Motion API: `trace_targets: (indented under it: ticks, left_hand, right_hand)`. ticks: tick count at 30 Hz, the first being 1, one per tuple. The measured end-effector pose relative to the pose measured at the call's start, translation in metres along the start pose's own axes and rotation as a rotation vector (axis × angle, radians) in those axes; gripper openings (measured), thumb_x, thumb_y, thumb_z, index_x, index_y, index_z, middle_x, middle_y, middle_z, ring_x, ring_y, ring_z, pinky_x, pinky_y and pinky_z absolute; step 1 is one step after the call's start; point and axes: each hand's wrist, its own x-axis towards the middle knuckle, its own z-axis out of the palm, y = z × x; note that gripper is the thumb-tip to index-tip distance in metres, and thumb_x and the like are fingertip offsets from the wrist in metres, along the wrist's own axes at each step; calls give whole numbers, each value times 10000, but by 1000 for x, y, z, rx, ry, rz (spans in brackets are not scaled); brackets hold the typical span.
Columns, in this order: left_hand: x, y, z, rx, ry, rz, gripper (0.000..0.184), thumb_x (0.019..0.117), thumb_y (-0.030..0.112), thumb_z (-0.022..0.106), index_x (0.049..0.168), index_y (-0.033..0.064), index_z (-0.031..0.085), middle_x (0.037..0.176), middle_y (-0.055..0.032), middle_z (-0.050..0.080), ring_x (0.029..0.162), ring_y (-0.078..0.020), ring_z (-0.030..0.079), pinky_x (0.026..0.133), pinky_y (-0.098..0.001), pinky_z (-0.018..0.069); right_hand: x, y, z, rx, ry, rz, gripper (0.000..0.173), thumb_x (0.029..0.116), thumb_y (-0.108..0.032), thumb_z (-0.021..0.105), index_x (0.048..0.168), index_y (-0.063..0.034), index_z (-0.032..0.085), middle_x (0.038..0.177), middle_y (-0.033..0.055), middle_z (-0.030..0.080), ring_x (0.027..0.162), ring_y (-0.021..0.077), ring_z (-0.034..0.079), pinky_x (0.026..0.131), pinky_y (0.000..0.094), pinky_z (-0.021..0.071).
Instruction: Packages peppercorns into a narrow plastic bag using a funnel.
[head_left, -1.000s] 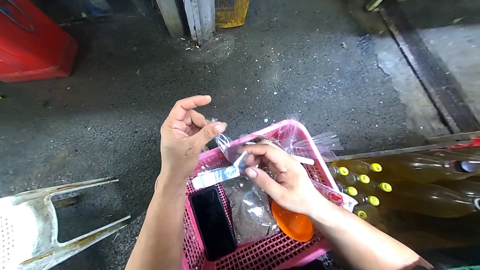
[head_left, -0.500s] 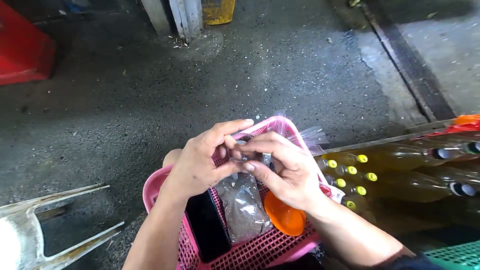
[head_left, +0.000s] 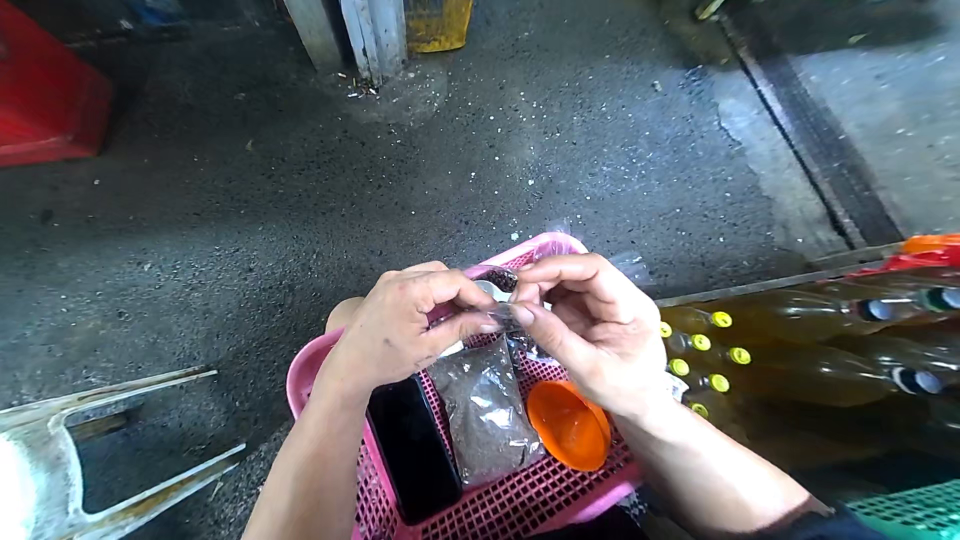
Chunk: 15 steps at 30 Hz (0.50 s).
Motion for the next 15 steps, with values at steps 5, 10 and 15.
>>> trace_targets:
  ticks: [5, 10, 15]
  left_hand:
    - [-2, 0, -6, 101, 42, -36, 129, 940, 253, 727, 944, 146, 800, 934, 74, 751, 936, -52, 687, 852, -247, 575]
    - [-3, 10, -4, 149, 122, -84, 129, 846, 268, 798, 854, 173, 712, 892, 89, 685, 909, -39, 650, 784, -211, 552]
    - [-6, 11, -6, 89, 152, -59, 140, 820, 261, 825, 852, 160, 734, 886, 83, 700, 891, -47, 668, 781, -212, 574]
  right_hand:
    - [-7, -45, -51, -443, -418, -19, 290, 1024, -335, 631, 1171, -90, 683, 1009, -6, 707, 913, 36, 653, 799, 200, 562]
    - [-41, -57, -82, -810, -780, 196, 431, 980, -544, 579, 1118, -153, 697, 965, -1, 712, 870, 128, 681, 748, 331, 581]
    - [-56, -29, -70, -971, -808, 687, 516, 850, -430, 802, 1267, -157, 667, 1025, 84, 725, 820, 298, 703, 720, 570, 569]
